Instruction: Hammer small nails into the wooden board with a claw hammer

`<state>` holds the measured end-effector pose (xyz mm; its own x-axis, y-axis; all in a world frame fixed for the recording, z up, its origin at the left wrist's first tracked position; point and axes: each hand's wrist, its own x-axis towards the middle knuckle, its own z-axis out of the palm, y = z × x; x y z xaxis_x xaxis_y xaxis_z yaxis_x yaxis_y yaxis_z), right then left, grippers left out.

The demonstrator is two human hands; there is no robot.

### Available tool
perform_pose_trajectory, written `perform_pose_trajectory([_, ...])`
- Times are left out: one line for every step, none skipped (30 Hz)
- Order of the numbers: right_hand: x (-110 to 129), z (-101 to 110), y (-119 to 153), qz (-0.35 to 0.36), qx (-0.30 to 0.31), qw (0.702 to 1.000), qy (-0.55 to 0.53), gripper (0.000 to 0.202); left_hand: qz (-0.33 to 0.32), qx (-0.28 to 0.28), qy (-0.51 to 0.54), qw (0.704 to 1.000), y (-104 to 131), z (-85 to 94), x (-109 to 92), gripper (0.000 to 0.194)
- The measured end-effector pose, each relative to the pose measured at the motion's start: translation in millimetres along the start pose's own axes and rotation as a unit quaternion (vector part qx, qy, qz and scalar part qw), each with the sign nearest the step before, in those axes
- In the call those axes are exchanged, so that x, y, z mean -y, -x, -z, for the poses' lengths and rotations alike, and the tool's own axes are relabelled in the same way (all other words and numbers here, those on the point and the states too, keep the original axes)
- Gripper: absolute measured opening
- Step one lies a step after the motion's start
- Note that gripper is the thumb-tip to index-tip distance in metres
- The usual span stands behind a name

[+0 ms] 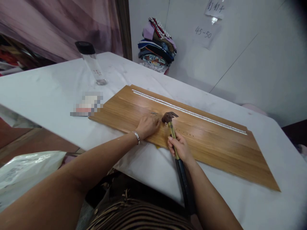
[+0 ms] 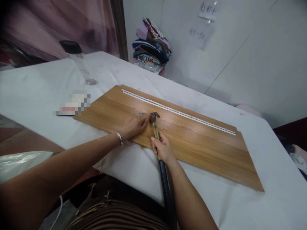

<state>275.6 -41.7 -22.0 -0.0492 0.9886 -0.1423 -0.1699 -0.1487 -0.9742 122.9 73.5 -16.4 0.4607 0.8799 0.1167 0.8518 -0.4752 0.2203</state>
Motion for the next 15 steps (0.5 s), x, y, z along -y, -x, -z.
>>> perform_pose_trajectory([-0.3, 0.3, 0.2, 0.001, 0.001, 1.000, -0.004, 0.024, 0.002, 0.001, -0.003, 1.000, 0.0, -0.6, 0.2, 0.039])
perform_pose_trajectory([-0.7, 0.7, 0.3, 0.002, 0.001, 1.000, -0.008, 0.024, 0.003, 0.002, -0.005, 1.000, -0.1, -1.1, 0.4, 0.039])
perform_pose_trajectory([-1.2, 1.1, 0.2, 0.002, 0.001, 1.000, -0.012, 0.024, 0.004, 0.002, -0.008, 1.000, -0.1, -1.5, 0.7, 0.040])
perform_pose_trajectory([-1.6, 1.5, 0.0, 0.001, 0.000, 1.000, -0.015, 0.025, 0.004, 0.002, -0.010, 1.000, -0.2, -1.7, 0.8, 0.040])
perform_pose_trajectory([-2.1, 1.9, -0.3, -0.001, -0.002, 1.000, -0.016, 0.025, 0.004, 0.002, -0.011, 1.000, -0.2, -1.8, 1.0, 0.040])
perform_pose_trajectory([-2.5, 2.3, -0.8, -0.004, -0.002, 1.000, -0.016, 0.025, 0.004, 0.002, -0.010, 1.000, -0.3, -1.8, 1.0, 0.040])
perform_pose_trajectory([-2.9, 2.5, -1.1, -0.006, -0.002, 1.000, -0.015, 0.025, 0.002, 0.002, -0.008, 1.000, -0.3, -1.6, 1.0, 0.040])
perform_pose_trajectory([-3.2, 2.6, -1.4, -0.007, 0.001, 1.000, -0.013, 0.025, 0.001, 0.002, -0.005, 1.000, -0.4, -1.3, 0.9, 0.040])
perform_pose_trajectory([-3.4, 2.5, -1.5, -0.007, 0.003, 1.000, -0.010, 0.025, 0.001, 0.001, 0.000, 1.000, -0.4, -0.9, 0.8, 0.040])
perform_pose_trajectory([-3.5, 2.4, -1.4, -0.005, 0.006, 1.000, -0.006, 0.025, 0.002, 0.001, 0.004, 1.000, -0.5, -0.5, 0.6, 0.039])
perform_pose_trajectory([-3.5, 2.2, -1.1, -0.001, 0.007, 1.000, -0.002, 0.025, 0.004, 0.000, 0.008, 1.000, -0.4, 0.0, 0.3, 0.039])
perform_pose_trajectory([-3.5, 2.0, -0.8, 0.003, 0.008, 1.000, 0.000, 0.025, 0.006, 0.000, 0.011, 1.000, -0.4, 0.5, 0.0, 0.038])
perform_pose_trajectory([-3.4, 1.8, -0.4, 0.005, 0.007, 1.000, 0.002, 0.025, 0.008, 0.001, 0.012, 1.000, -0.3, 0.9, -0.3, 0.038])
perform_pose_trajectory([-3.2, 1.6, -0.1, 0.007, 0.007, 1.000, 0.003, 0.025, 0.010, 0.003, 0.012, 1.000, -0.1, 1.4, -0.5, 0.039])
perform_pose_trajectory([-2.8, 1.4, 0.0, 0.007, 0.008, 1.000, 0.004, 0.025, 0.010, 0.005, 0.012, 1.000, 0.0, 1.8, -0.7, 0.039])
